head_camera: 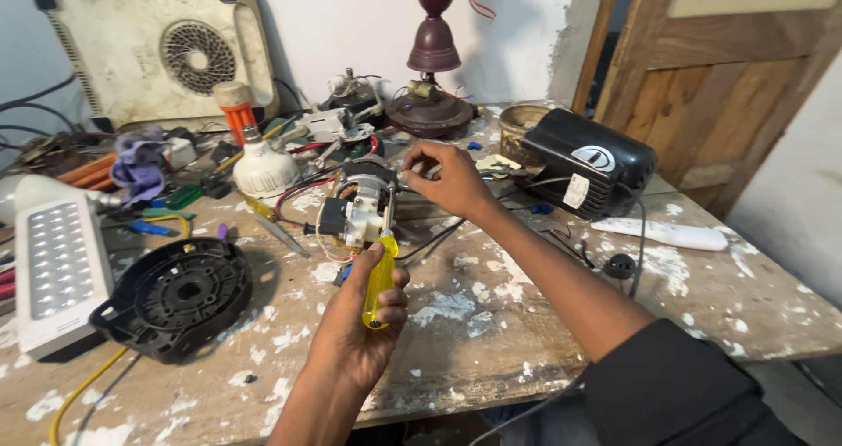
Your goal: The person works on a small electric motor on a cluttered workbench, holding the motor steady and using a yellow-handled screwdriver to loosen and remove screws from its housing. They reposition and turn the motor repeatedly while unscrewing and adjusting its parts.
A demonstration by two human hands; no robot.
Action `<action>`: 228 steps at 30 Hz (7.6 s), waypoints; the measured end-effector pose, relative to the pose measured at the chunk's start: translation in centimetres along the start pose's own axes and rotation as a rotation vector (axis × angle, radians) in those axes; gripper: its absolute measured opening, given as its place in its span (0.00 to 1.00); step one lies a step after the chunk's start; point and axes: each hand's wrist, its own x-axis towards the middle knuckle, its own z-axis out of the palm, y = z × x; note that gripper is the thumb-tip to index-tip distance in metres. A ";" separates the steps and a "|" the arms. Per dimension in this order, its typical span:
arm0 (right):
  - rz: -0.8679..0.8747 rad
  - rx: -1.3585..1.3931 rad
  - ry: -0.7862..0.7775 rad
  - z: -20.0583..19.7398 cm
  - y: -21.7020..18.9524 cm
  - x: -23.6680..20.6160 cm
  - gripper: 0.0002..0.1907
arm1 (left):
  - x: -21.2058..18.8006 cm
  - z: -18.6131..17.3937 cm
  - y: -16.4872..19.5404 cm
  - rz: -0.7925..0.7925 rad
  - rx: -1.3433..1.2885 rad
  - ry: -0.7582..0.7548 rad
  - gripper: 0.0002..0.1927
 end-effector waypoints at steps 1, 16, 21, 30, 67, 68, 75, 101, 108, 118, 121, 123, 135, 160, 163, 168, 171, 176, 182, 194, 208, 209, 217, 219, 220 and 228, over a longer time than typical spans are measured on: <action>0.046 -0.045 0.001 -0.4 -0.6 -0.2 0.05 | 0.0 0.1 -0.1 0.009 0.012 0.006 0.16; 0.997 1.043 -0.040 0.8 -8.0 -11.6 0.17 | 1.5 0.9 -2.8 -0.034 -0.214 -0.236 0.18; 0.980 1.099 -0.084 0.9 -8.7 -10.4 0.18 | 2.8 -0.1 -2.6 -0.072 -0.347 -0.220 0.19; 0.891 1.080 -0.007 1.6 -7.7 -10.3 0.18 | 3.0 0.4 -2.6 0.033 -0.100 -0.132 0.22; 0.755 0.486 0.142 3.6 -8.8 -11.8 0.21 | -6.5 1.3 -3.9 0.312 1.188 0.085 0.17; 0.746 0.492 0.144 3.6 -8.7 -11.8 0.21 | -6.4 1.2 -3.9 0.314 1.193 0.084 0.17; 0.710 0.512 0.159 3.8 -8.4 -11.9 0.20 | -6.3 1.1 -3.8 0.327 1.205 0.070 0.18; 0.844 1.026 0.003 3.7 -10.0 -11.2 0.26 | -5.4 2.3 -4.5 0.796 1.575 0.073 0.29; 0.855 0.992 0.071 4.0 -10.1 -10.7 0.22 | -4.8 1.6 -4.8 1.155 1.826 0.095 0.34; 0.924 0.897 0.082 2.9 -12.4 -9.7 0.24 | -5.3 4.8 -2.9 0.586 1.440 0.275 0.28; 0.896 0.772 0.065 2.9 -12.0 -10.1 0.26 | -5.8 5.2 -2.2 0.568 1.284 0.226 0.27; 0.841 0.754 0.111 3.0 -11.5 -10.1 0.29 | -6.0 5.3 -2.3 0.535 1.420 0.230 0.26; 0.756 0.660 0.156 3.9 -12.1 -9.9 0.27 | -7.1 4.6 -2.9 0.696 1.991 0.181 0.35; 0.811 0.650 0.228 5.3 -14.1 -10.0 0.24 | -6.3 4.3 -0.9 0.460 1.219 0.306 0.20; 0.845 0.750 0.206 4.7 -14.4 -9.6 0.24 | -5.3 3.9 -1.0 0.424 0.895 0.209 0.26; 1.062 0.929 0.126 4.4 -15.1 -9.4 0.21 | -3.7 2.7 -1.7 0.231 0.256 0.045 0.26; 1.087 0.794 0.131 4.4 -14.4 -9.1 0.25 | -3.5 2.3 -2.0 0.232 0.231 -0.010 0.24; 0.789 0.740 0.157 4.0 -11.4 -9.2 0.21 | -3.8 2.8 -0.9 0.222 0.666 0.037 0.26; 0.890 0.474 0.227 4.7 -10.0 -8.7 0.23 | -5.2 3.6 -1.9 0.339 1.278 0.129 0.21; 0.847 0.849 0.089 4.1 -12.5 -9.9 0.27 | -3.2 0.8 -0.6 0.139 0.502 -0.098 0.24; 0.681 0.748 0.223 5.8 -10.0 -9.7 0.25 | -7.4 4.9 -1.5 0.596 1.604 0.237 0.21; 0.688 0.763 0.239 6.0 -9.9 -9.5 0.25 | -7.4 5.0 -1.5 0.565 1.580 0.240 0.21; 0.820 0.798 0.246 6.4 -10.9 -10.3 0.25 | -7.5 4.1 -1.3 0.623 1.646 0.233 0.19; 0.773 0.871 0.250 6.4 -11.1 -10.5 0.25 | -7.4 4.0 -1.3 0.578 1.656 0.241 0.20; 0.775 0.853 0.257 6.4 -11.1 -10.5 0.25 | -7.4 4.0 -1.3 0.589 1.651 0.228 0.19; 0.780 0.812 0.265 6.3 -11.0 -10.3 0.26 | -7.3 4.0 -1.1 0.564 1.615 0.198 0.19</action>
